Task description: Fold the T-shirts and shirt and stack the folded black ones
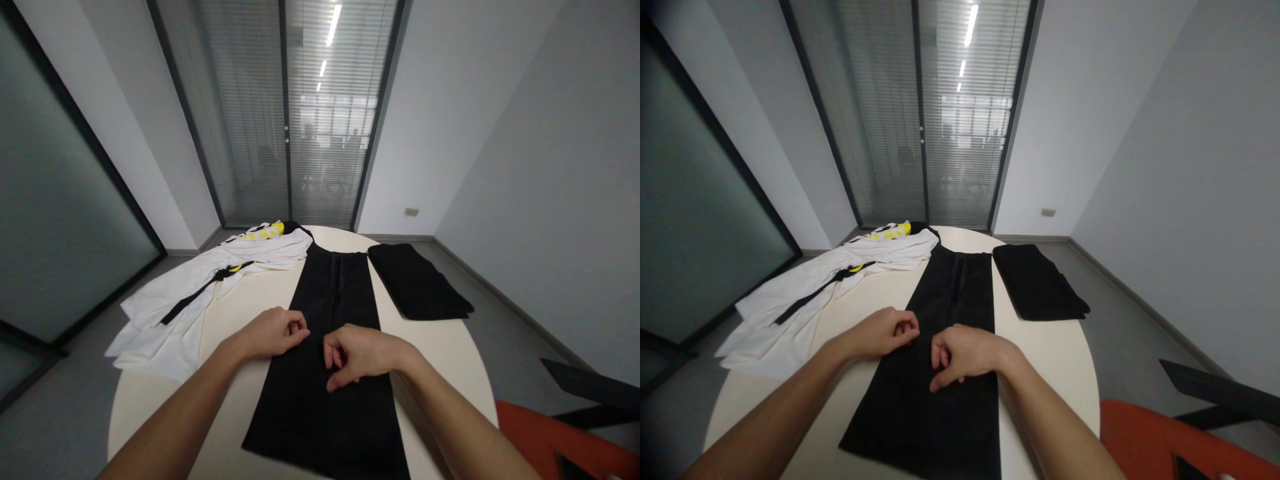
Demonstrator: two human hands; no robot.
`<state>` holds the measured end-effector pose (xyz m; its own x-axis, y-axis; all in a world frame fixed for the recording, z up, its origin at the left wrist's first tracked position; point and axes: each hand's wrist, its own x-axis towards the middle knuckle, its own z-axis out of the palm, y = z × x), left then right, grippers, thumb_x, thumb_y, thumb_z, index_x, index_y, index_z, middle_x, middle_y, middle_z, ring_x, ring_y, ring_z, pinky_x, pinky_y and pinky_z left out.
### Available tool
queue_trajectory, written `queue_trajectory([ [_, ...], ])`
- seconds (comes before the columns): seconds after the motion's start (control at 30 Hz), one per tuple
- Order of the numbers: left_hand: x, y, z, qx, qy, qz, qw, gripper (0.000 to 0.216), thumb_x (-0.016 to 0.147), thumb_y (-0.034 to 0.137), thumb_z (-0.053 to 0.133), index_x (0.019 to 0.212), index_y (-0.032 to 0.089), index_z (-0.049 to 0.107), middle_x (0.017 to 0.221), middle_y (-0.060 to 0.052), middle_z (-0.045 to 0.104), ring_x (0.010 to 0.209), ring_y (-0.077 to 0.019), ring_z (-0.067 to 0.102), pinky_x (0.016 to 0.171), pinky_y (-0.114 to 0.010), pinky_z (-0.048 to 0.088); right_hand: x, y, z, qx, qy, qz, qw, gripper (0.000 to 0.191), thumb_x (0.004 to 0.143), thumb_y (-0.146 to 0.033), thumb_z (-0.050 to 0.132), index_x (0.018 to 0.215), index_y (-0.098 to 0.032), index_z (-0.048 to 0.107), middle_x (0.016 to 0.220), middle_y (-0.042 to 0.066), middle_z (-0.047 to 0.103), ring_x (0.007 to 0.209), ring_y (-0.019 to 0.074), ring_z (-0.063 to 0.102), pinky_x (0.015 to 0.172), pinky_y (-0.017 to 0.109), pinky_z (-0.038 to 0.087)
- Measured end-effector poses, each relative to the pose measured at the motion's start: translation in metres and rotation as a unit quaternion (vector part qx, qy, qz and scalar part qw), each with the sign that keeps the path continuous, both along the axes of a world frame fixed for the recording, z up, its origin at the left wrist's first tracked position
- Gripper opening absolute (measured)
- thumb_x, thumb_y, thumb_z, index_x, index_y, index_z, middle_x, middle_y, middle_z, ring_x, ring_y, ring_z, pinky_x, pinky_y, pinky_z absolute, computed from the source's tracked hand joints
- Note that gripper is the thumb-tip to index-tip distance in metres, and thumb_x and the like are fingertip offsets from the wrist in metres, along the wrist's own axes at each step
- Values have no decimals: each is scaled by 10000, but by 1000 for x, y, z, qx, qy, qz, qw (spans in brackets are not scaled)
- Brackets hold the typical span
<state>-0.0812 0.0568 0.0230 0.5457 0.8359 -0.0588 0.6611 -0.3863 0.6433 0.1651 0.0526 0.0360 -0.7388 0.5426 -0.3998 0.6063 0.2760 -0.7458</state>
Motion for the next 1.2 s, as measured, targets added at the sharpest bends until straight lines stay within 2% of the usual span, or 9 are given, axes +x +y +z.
queue_trajectory([
  [0.13, -4, 1, -2, -63, 1, -39, 997, 328, 822, 514, 676, 916, 202, 709, 721, 8, 684, 629, -141, 608, 589, -232, 399, 7, 5, 1, 37, -69, -8, 997, 572, 570, -604, 868, 924, -190, 695, 716, -45, 637, 556, 94, 568, 497, 200, 375],
  [0.27, -6, 1, -1, -112, 43, -63, 991, 459, 674, 585, 795, 901, 194, 718, 756, 17, 676, 645, -134, 600, 564, -225, 393, 4, 2, 7, 39, -94, 14, 995, 521, 580, -599, 857, 877, -193, 719, 713, -51, 631, 602, 100, 549, 523, 208, 365],
  [0.5, -1, -10, 12, -55, 136, -69, 987, 356, 622, 462, 856, 863, 238, 720, 798, 42, 663, 689, -142, 581, 572, -240, 347, 0, 0, 6, 23, -75, 34, 996, 439, 597, -531, 869, 779, -183, 674, 685, -68, 599, 596, 84, 514, 533, 206, 340],
  [0.63, -1, -13, 13, -23, 149, -82, 985, 331, 631, 440, 857, 859, 242, 722, 879, 19, 655, 778, -166, 585, 612, -248, 349, 1, 1, 4, 37, -68, 44, 996, 427, 617, -521, 861, 755, -181, 642, 660, -70, 585, 579, 79, 498, 527, 203, 332],
  [0.83, -1, -12, 11, -66, 142, -88, 984, 246, 664, 375, 841, 781, 233, 678, 751, 55, 630, 659, -128, 540, 557, -239, 315, 1, 1, 1, -25, -70, 21, 997, 533, 609, -537, 860, 949, -196, 634, 749, -55, 634, 521, 81, 550, 504, 195, 386],
  [0.97, 0, -13, 14, -79, 117, -83, 986, 297, 648, 317, 844, 874, 239, 668, 776, 66, 653, 678, -124, 578, 560, -225, 333, 1, 1, 0, -31, -65, 15, 997, 617, 610, -562, 856, 1052, -195, 629, 740, -54, 635, 485, 87, 557, 474, 194, 398],
  [1.07, 0, -15, 16, -79, 126, -75, 986, 350, 641, 342, 843, 941, 252, 686, 815, 56, 675, 706, -138, 606, 571, -228, 342, 1, 1, 1, -28, -61, 10, 998, 655, 620, -562, 853, 1112, -196, 622, 732, -56, 637, 475, 87, 551, 478, 198, 404],
  [1.2, 0, -17, 17, -51, 170, -56, 983, 370, 628, 467, 841, 909, 265, 711, 826, 37, 682, 722, -164, 611, 575, -246, 330, 0, 1, 3, -9, -69, 11, 998, 616, 630, -545, 854, 1088, -183, 657, 754, -37, 655, 553, 99, 574, 520, 201, 403],
])
